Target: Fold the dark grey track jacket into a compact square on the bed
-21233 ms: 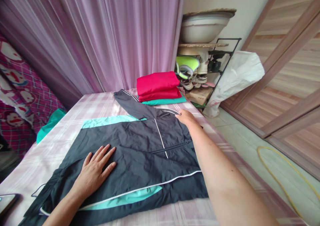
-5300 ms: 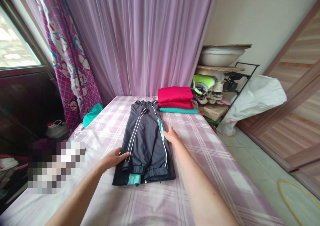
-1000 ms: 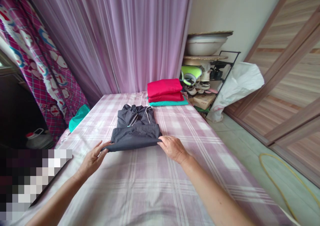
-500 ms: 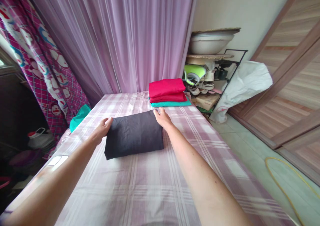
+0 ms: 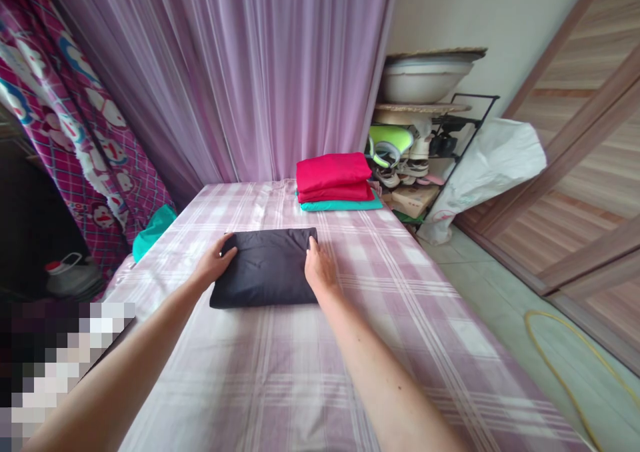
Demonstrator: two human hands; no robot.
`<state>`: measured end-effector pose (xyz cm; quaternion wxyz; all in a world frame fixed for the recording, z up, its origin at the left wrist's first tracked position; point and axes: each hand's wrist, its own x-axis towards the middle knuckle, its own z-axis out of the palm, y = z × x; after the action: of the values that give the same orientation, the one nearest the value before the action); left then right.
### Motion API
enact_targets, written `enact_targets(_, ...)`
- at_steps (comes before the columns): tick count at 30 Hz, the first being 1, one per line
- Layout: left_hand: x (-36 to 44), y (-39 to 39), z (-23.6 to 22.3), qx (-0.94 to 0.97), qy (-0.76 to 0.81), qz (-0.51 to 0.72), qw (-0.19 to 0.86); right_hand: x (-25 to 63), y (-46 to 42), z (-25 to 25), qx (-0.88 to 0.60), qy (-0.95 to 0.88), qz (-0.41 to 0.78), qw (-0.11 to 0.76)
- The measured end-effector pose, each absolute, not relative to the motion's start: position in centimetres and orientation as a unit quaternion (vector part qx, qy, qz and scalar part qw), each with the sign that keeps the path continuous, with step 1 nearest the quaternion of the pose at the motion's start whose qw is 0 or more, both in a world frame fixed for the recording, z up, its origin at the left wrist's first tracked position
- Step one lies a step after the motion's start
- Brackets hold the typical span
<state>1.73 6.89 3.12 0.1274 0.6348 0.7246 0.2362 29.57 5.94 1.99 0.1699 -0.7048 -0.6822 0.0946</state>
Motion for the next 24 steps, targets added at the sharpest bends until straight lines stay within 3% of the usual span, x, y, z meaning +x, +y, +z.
enact_targets(5, 2.9, 5.5, 4.4, 0.634, 0.748, 0.174, 0.084, 29.5, 5.8, 4.3, -0.712, -0.686, 0.078, 0.124)
enact_targets(10, 8.6, 4.3, 6.0, 0.731, 0.656, 0.177, -0.057, 26.7, 7.2, 7.1, -0.618, -0.753, -0.009, 0.226)
enact_targets(17, 11.3, 5.4, 1.6, 0.716, 0.681, 0.153, 0.023, 24.5, 8.2, 3.3, -0.621, -0.769, 0.106, 0.104)
enact_targets(24, 8.5, 5.1, -0.3, 0.683, 0.705, 0.191, -0.012, 25.6, 8.1, 2.1, -0.628, -0.766, 0.083, 0.109)
